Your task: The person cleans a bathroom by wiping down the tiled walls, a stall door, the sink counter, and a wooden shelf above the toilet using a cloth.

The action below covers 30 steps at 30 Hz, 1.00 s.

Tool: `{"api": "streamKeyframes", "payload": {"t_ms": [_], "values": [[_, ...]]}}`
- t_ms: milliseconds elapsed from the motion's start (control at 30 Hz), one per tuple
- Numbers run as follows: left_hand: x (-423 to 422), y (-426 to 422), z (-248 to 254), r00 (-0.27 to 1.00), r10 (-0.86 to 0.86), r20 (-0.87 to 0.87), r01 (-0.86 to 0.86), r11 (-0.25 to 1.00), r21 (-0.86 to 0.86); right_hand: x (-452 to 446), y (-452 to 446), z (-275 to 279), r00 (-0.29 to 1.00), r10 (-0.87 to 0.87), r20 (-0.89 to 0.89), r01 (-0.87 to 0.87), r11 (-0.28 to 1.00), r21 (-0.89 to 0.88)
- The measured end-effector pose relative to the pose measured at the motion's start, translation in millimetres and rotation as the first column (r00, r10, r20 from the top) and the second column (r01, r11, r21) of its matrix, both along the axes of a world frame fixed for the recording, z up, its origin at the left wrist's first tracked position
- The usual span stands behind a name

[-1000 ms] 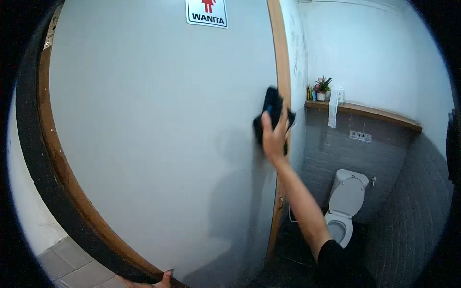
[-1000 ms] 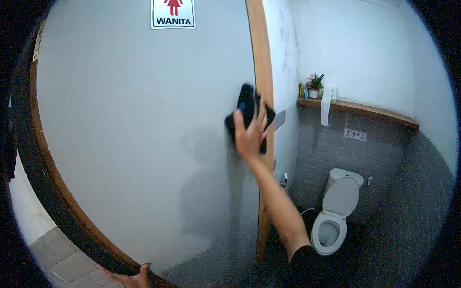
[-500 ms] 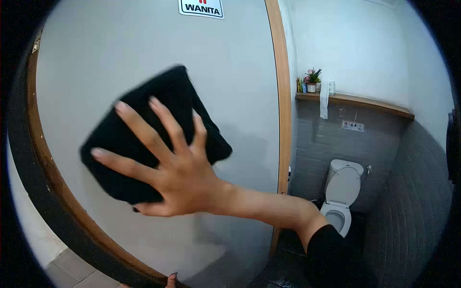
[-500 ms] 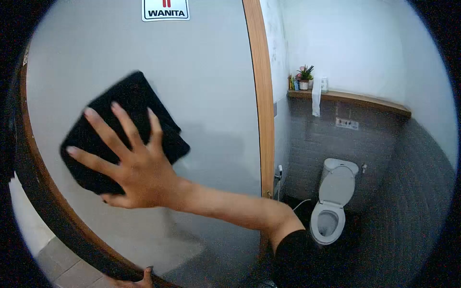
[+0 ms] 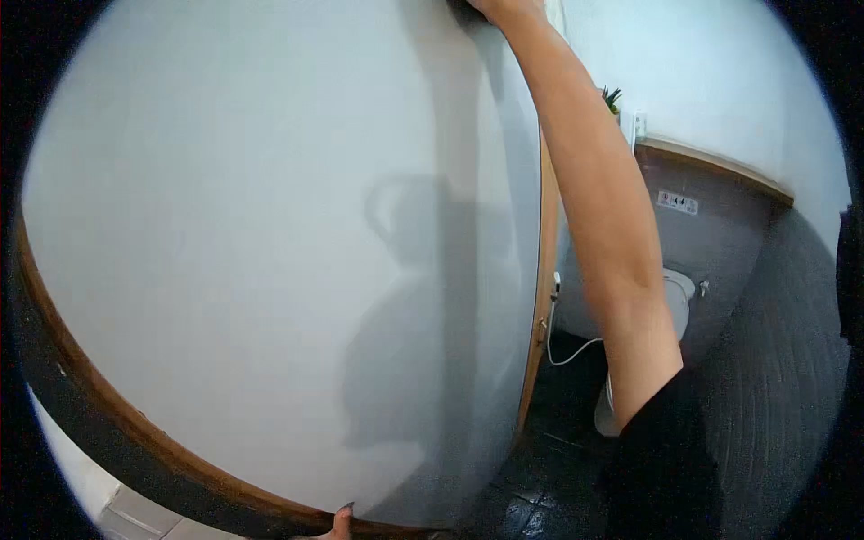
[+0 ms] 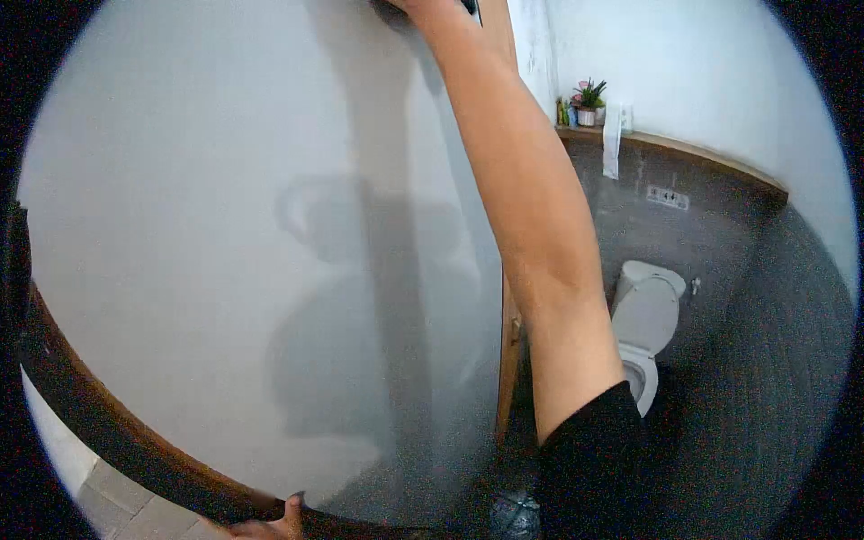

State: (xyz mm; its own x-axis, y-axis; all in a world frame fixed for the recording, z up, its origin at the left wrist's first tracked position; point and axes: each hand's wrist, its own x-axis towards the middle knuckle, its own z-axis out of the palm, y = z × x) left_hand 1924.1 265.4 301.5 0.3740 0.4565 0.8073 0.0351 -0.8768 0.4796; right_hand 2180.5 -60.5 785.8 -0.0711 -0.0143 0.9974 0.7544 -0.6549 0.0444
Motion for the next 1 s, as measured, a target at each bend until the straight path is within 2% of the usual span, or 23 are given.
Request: {"api": "streamKeyframes", "payload": {"t_ms": [33, 67, 100, 133, 167, 200, 233, 267, 300, 333, 367, 400, 433, 467, 567, 667, 700, 733, 800, 833, 867, 933, 1000], "values": [[0.7, 0.4, 3.6, 0.999, -0.032, -0.003, 0.032, 0.999, 0.034, 30.0, -24.1, -23.4, 0.997, 0.047, -0.064, -0.041, 0.994, 0.097], [-0.7, -2.2, 8.7, 0.999, -0.053, -0.014, 0.053, 0.999, -0.011, 54.4, -45.0, -55.2, 0.987, 0.099, -0.126, -0.073, 0.978, 0.196], [-0.8, -6.9, 14.4, 0.997, -0.070, -0.021, 0.069, 0.996, -0.061, 52.9, -61.9, -111.9, 0.906, 0.220, -0.361, -0.121, 0.953, 0.277], [0.4, -11.6, 20.1, 0.996, -0.084, -0.021, 0.081, 0.990, -0.112, 84.2, -67.8, -156.9, 0.958, 0.149, -0.245, -0.030, 0.901, 0.432], [-3.7, -7.8, 30.5, 0.893, -0.017, -0.449, -0.053, 0.988, -0.142, 127.9, -86.6, -208.5, 0.945, 0.136, -0.299, 0.036, 0.863, 0.504], [-1.6, -5.6, 26.6, 0.956, -0.002, -0.295, -0.039, 0.990, -0.132, 111.2, -78.0, -265.3, 0.900, 0.226, -0.374, 0.042, 0.807, 0.589], [3.4, -4.4, 15.9, 0.992, 0.007, -0.126, -0.022, 0.992, -0.123, 116.5, -76.0, -327.1, 0.871, 0.233, -0.433, 0.161, 0.696, 0.699], [6.8, -5.3, 10.3, 0.999, 0.011, 0.048, -0.005, 0.994, -0.109, 100.8, -66.8, -383.6, 0.845, 0.382, -0.375, 0.080, 0.603, 0.794], [6.2, -7.0, 10.0, 0.999, 0.035, 0.009, -0.034, 0.995, -0.090, 96.7, -61.7, -444.7, 0.794, 0.303, -0.527, 0.274, 0.595, 0.755], [2.9, -9.2, 11.9, 0.998, 0.058, -0.036, -0.060, 0.996, -0.066, 67.1, -38.5, -488.0, 0.764, 0.440, -0.472, 0.192, 0.543, 0.817], [-0.9, -10.5, 12.8, 0.993, 0.080, -0.088, -0.084, 0.996, -0.037, 41.2, -10.3, -536.8, 0.717, 0.393, -0.576, 0.306, 0.565, 0.766], [-0.1, -11.4, 13.6, 0.999, -0.004, -0.044, -0.001, 0.994, -0.112, -0.7, 19.9, -564.9, 0.565, 0.430, -0.704, 0.370, 0.630, 0.683], [4.3, -12.3, 14.7, 0.996, -0.086, 0.003, 0.085, 0.979, -0.184, -31.9, 46.0, -582.2, 0.566, 0.422, -0.708, 0.300, 0.695, 0.654], [8.2, -12.5, 15.3, 0.985, -0.164, 0.053, 0.172, 0.952, -0.254, -50.7, 75.4, -610.8, 0.682, 0.356, -0.639, 0.171, 0.771, 0.613], [1.4, -2.4, 6.9, 0.995, 0.041, -0.093, -0.040, 0.999, 0.015, -115.0, 132.1, -573.1, 0.751, 0.236, -0.617, -0.049, 0.951, 0.304], [5.0, 61.4, -57.5, 0.976, 0.215, -0.039, -0.200, 0.951, 0.234, -132.8, 145.2, -493.3, 0.812, 0.212, -0.544, -0.301, 0.951, -0.078], [7.6, 17.2, -24.2, 0.998, -0.056, 0.019, 0.057, 0.997, -0.058, -127.6, 147.9, -457.2, 0.876, 0.209, -0.434, -0.286, 0.951, -0.119], [6.9, 10.4, -21.1, 0.995, -0.096, 0.022, 0.097, 0.991, -0.094, -120.6, 146.5, -420.8, 0.927, 0.208, -0.311, -0.267, 0.950, -0.161], [4.8, 8.6, -15.7, 0.984, -0.174, 0.036, 0.177, 0.972, -0.156, -102.0, 130.9, -351.4, 0.965, 0.200, -0.167, -0.234, 0.947, -0.218], [3.7, 22.1, -23.5, 0.999, -0.031, -0.028, 0.031, 0.999, -0.025, -90.8, 122.9, -322.4, 0.974, 0.181, -0.139, -0.208, 0.955, -0.212], [6.0, 26.1, -25.5, 0.999, -0.039, -0.006, 0.039, 0.999, 0.018, -77.4, 114.3, -296.3, 0.981, 0.159, -0.111, -0.180, 0.961, -0.212], [4.9, 29.3, -25.9, 0.998, -0.052, 0.025, 0.049, 0.993, 0.106, -56.9, 86.0, -249.1, 0.988, 0.080, -0.135, -0.093, 0.991, -0.094], [-0.2, 34.6, -30.5, 0.999, -0.031, -0.014, 0.033, 0.981, 0.190, -10.2, 55.2, -231.8, 0.983, 0.129, -0.130, -0.116, 0.988, 0.104]]}}
